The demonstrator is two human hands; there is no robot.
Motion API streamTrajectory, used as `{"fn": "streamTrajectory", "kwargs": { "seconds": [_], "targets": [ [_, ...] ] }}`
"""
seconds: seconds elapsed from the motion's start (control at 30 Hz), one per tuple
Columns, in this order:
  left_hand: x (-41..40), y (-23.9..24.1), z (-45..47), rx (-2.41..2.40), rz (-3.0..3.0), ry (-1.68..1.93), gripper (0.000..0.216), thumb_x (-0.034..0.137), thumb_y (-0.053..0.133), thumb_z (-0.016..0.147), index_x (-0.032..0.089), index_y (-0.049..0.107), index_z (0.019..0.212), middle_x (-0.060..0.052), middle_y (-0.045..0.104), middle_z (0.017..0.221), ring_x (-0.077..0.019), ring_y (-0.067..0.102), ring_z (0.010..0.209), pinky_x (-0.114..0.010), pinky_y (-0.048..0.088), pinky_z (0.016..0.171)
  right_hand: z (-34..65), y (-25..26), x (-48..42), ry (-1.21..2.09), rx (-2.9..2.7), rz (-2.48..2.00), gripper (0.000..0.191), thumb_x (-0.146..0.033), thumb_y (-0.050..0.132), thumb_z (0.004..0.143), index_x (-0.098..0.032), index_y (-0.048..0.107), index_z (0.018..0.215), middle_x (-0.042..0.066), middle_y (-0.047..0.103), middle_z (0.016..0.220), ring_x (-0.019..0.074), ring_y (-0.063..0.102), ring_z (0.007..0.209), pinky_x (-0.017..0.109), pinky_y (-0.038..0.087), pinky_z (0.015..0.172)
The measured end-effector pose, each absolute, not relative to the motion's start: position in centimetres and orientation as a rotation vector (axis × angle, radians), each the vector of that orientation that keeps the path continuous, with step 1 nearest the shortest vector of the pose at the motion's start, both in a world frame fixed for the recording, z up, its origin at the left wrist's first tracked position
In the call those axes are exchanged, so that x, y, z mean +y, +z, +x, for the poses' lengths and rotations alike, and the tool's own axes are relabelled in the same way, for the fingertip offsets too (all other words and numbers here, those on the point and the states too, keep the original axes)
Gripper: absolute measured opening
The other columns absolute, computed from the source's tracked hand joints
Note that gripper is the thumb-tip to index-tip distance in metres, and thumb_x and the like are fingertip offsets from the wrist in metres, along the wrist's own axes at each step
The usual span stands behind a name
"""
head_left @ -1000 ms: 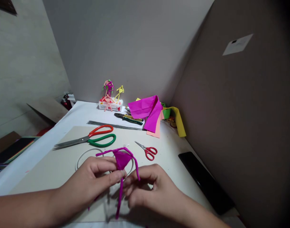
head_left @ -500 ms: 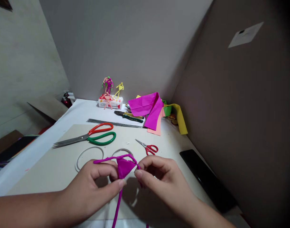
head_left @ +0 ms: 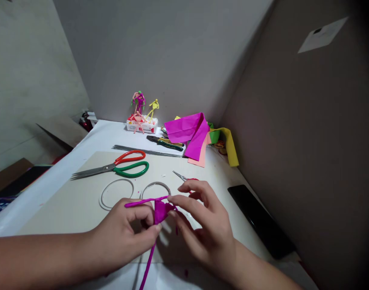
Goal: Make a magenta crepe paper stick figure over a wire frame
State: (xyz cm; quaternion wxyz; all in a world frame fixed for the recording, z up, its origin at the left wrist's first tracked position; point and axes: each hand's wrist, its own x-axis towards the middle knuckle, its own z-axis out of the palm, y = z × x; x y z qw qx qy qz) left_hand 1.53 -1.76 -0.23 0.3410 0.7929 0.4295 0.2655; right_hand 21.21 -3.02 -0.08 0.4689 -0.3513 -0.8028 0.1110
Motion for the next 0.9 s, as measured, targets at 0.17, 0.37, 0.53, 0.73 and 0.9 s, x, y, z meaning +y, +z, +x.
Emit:
{"fn": "streamTrajectory", "kwargs": {
  "seconds": [0.17, 0.37, 0.53, 0.73, 0.9],
  "targets": [
    [-2.0, -0.8, 1.7, 1.088, 2.179, 0.719, 0.024, 0.017, 0.054, 0.076, 0.019, 0.051, 0.053, 0.002, 0.059, 0.057, -0.0124, 0.058, 0.058, -0.019, 0.046, 0.053, 21.0, 0.0, -3.3, 0.121, -1.989, -0.809, 0.024, -0.004, 0.061, 0.078, -0.013, 0.064, 0.099, 0.013, 0.049, 0.11, 0.0223, 0.051, 0.097, 0.036, 0.048, 0.077],
    [-2.1, -0.8, 1.7, 0.991, 2.269, 0.779, 0.019, 0.01, 0.047, 0.073, 0.018, 0.052, 0.057, 0.003, 0.057, 0.06, -0.008, 0.055, 0.053, -0.014, 0.045, 0.048, 20.5, 0.6, -3.7, 0.047, -1.983, -0.795, 0.019, -0.005, 0.062, 0.077, -0.011, 0.065, 0.095, 0.016, 0.052, 0.113, 0.0244, 0.051, 0.1, 0.041, 0.049, 0.084],
    [-2.2, -1.5, 1.6, 1.044, 2.26, 0.813, 0.018, 0.011, 0.049, 0.072, 0.019, 0.054, 0.056, 0.003, 0.058, 0.06, -0.0081, 0.055, 0.05, -0.014, 0.046, 0.046, 20.2, 0.3, -3.6, 0.084, -1.951, -0.8, 0.019, -0.002, 0.06, 0.078, -0.013, 0.064, 0.093, 0.015, 0.052, 0.11, 0.023, 0.053, 0.097, 0.039, 0.049, 0.081],
    [-2.3, -1.2, 1.6, 1.065, 2.232, 0.791, 0.017, 0.012, 0.053, 0.07, 0.02, 0.056, 0.055, 0.003, 0.058, 0.059, -0.0086, 0.053, 0.049, -0.015, 0.047, 0.048, 20.2, 0.1, -3.4, 0.152, -1.966, -0.784, 0.016, -0.001, 0.059, 0.077, -0.012, 0.061, 0.089, 0.014, 0.053, 0.106, 0.0204, 0.053, 0.093, 0.035, 0.049, 0.078],
    [-2.2, -0.6, 1.8, 1.058, 2.269, 0.761, 0.019, 0.013, 0.051, 0.071, 0.019, 0.056, 0.053, 0.002, 0.058, 0.057, -0.0092, 0.053, 0.05, -0.016, 0.047, 0.049, 20.2, 0.1, -3.2, 0.179, -1.968, -0.735, 0.018, 0.001, 0.058, 0.076, -0.01, 0.06, 0.089, 0.013, 0.054, 0.1, 0.0186, 0.053, 0.089, 0.033, 0.049, 0.075]
  ]
}}
